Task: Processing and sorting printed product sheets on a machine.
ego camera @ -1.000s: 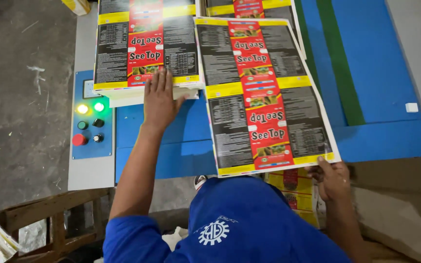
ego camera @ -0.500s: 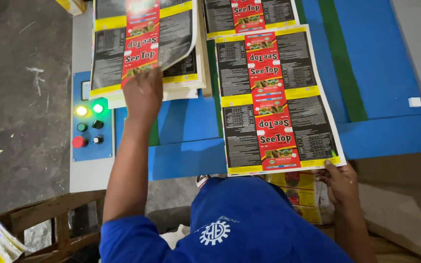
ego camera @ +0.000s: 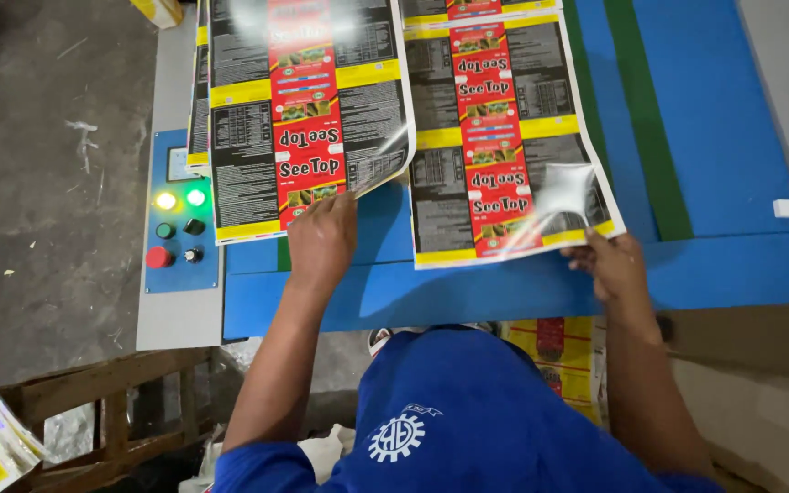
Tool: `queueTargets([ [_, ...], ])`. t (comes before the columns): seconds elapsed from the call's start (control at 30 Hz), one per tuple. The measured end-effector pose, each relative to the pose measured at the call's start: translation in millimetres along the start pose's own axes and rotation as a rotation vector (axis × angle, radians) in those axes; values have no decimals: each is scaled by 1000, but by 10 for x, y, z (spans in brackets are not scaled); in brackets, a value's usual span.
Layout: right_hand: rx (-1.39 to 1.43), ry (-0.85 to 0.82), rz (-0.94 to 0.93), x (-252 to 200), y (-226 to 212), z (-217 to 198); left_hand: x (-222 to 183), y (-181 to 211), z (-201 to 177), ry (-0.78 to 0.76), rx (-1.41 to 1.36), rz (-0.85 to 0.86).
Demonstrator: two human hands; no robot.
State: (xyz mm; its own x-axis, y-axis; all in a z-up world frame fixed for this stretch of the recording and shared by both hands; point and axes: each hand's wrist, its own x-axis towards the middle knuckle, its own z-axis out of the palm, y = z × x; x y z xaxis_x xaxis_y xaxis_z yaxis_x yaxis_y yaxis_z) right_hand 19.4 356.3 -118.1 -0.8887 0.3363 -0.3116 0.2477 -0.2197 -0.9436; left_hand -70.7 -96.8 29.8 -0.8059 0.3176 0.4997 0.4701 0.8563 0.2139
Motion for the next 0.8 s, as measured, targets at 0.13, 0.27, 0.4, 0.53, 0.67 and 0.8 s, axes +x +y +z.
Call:
queueTargets([
  [0.13,47,-25,12,50,-223,192,-61,40,-79,72,-41,44],
  [0.27,1,89,50,-165,-111,196,-211,215,-108,72,-139,125],
  [0.4,-20,-69,31,-411,64,421,-418,570,166,-1,-251,214],
  [0.53,-176,-343,42,-779,-258,992,-482,956,364,-98,-246,283],
  [0.67,16,-338,65,-806,-127,996,-393,1084,345,-103,-294,433],
  [0.8,76,-156,-50,-862,-113,722,-69,669,372,-103,-318,440],
])
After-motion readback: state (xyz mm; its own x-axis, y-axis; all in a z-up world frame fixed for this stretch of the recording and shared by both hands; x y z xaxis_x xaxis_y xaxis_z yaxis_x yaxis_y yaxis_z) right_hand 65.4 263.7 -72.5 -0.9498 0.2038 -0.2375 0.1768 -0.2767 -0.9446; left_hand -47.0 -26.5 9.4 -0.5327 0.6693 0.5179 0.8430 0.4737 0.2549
